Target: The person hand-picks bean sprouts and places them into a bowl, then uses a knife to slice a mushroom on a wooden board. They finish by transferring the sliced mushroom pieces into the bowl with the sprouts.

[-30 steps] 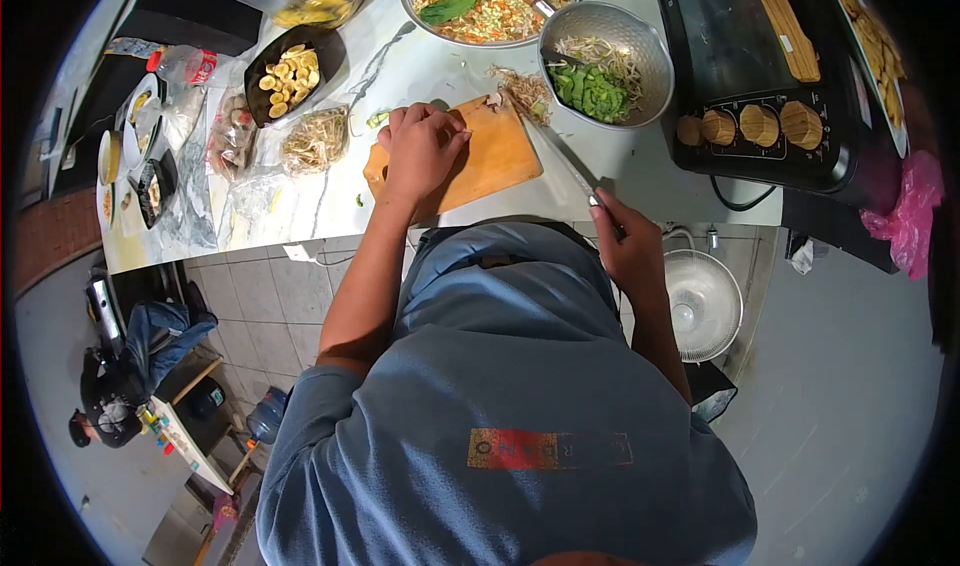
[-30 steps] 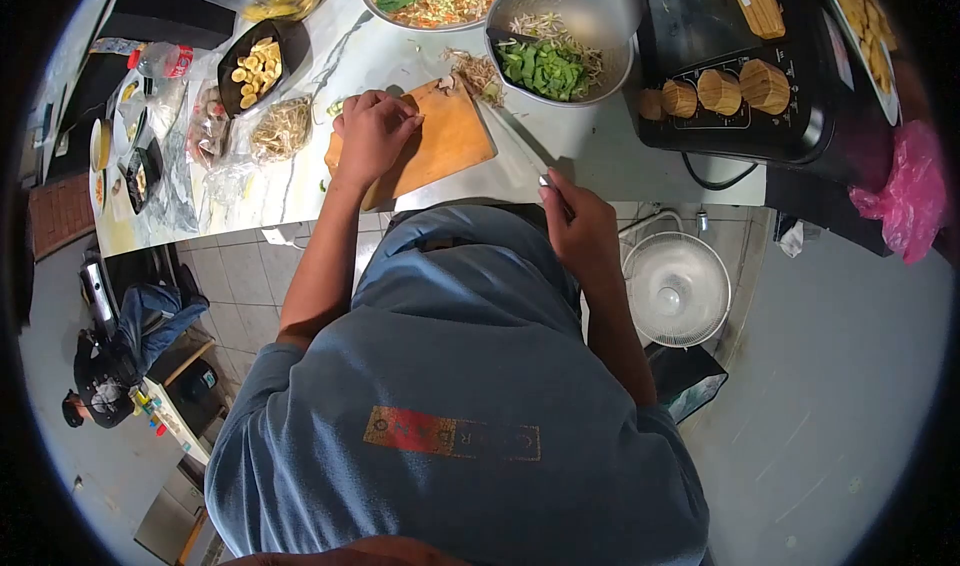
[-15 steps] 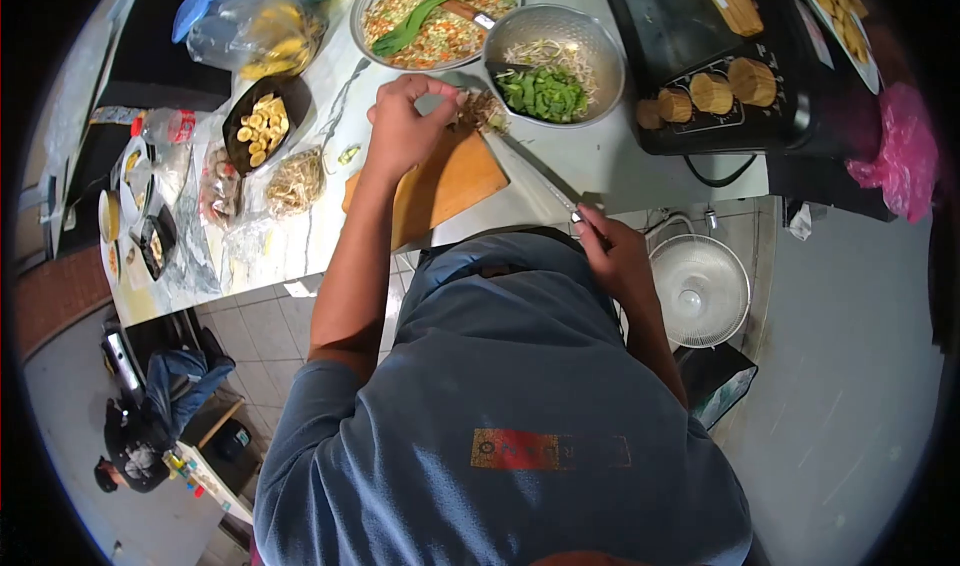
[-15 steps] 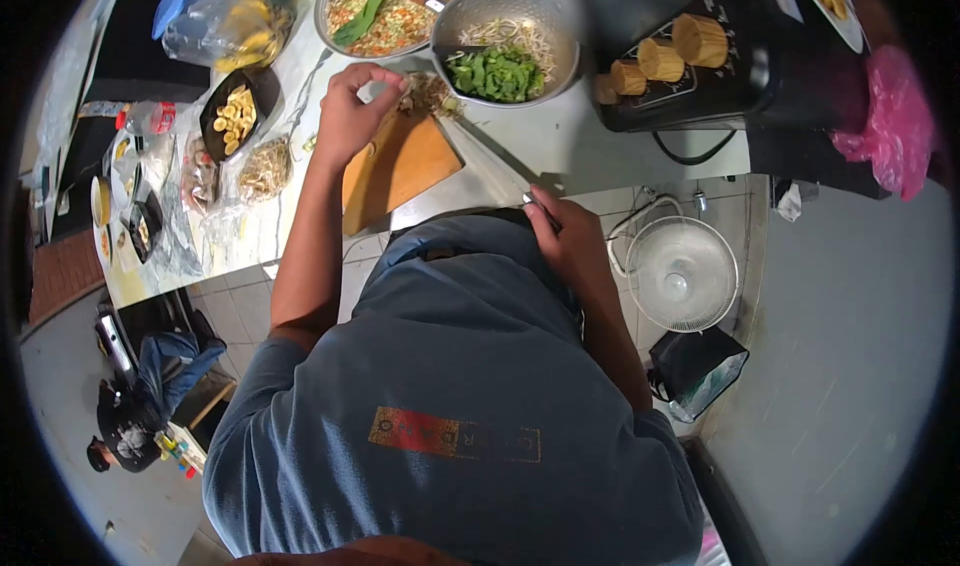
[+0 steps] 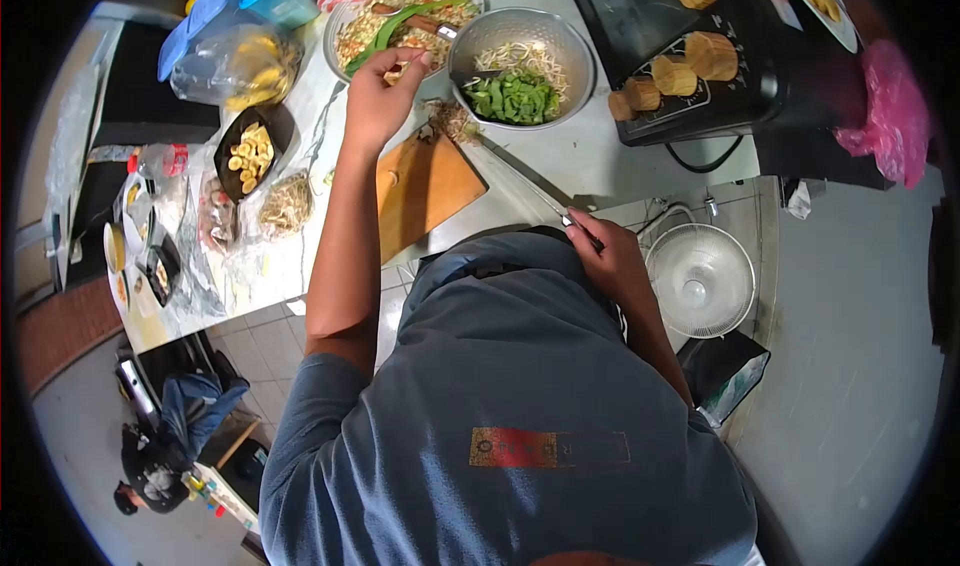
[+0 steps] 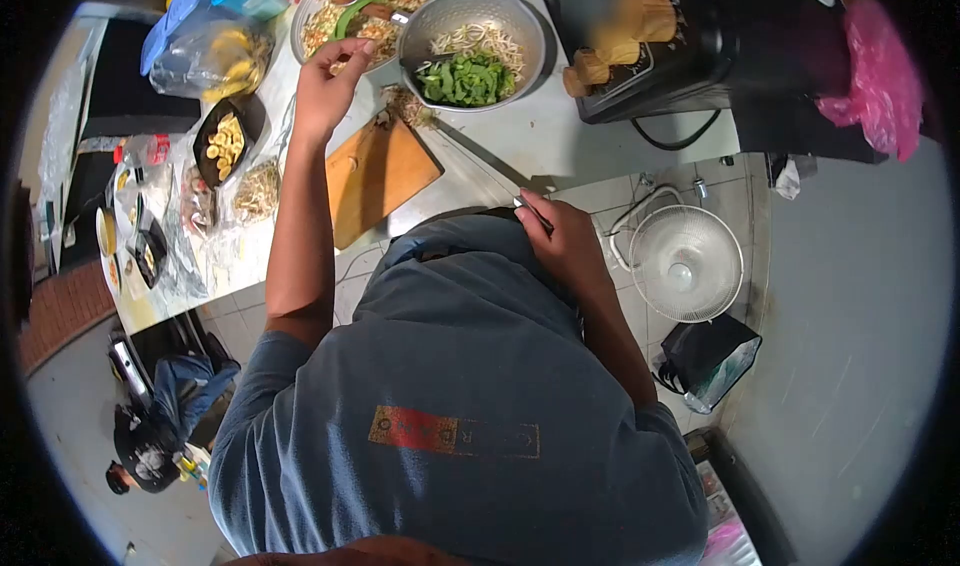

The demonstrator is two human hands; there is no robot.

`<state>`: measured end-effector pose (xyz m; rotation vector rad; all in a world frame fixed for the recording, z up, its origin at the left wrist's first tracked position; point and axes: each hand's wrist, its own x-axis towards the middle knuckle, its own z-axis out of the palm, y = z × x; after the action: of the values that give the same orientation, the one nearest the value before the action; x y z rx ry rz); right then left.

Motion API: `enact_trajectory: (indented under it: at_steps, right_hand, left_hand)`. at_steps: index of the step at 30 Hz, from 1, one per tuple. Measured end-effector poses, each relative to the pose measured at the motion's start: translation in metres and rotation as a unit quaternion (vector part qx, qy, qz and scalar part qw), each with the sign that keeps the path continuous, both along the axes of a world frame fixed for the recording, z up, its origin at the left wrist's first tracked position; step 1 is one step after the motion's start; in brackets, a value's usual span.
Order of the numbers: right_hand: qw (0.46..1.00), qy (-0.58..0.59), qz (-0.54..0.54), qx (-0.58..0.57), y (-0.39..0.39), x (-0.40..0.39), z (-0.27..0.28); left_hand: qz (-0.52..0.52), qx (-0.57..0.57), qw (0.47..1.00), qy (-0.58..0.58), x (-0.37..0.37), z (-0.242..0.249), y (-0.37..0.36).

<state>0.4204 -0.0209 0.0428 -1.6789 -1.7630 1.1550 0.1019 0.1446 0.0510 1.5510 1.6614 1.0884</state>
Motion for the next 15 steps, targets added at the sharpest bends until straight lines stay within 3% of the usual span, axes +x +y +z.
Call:
enact_trajectory:
  at_steps: [10, 15]
  right_hand:
    - [0.997, 0.016, 0.073, -0.023, 0.037, -0.021, 0.000]
    - [0.992, 0.007, 0.109, -0.057, 0.054, -0.035, 0.005]
  left_hand:
    - [0.086, -0.081, 0.992, 0.033, -0.056, -0.037, -0.084]
    - [0.117, -0.150, 0.974, 0.122, -0.048, -0.040, -0.126]
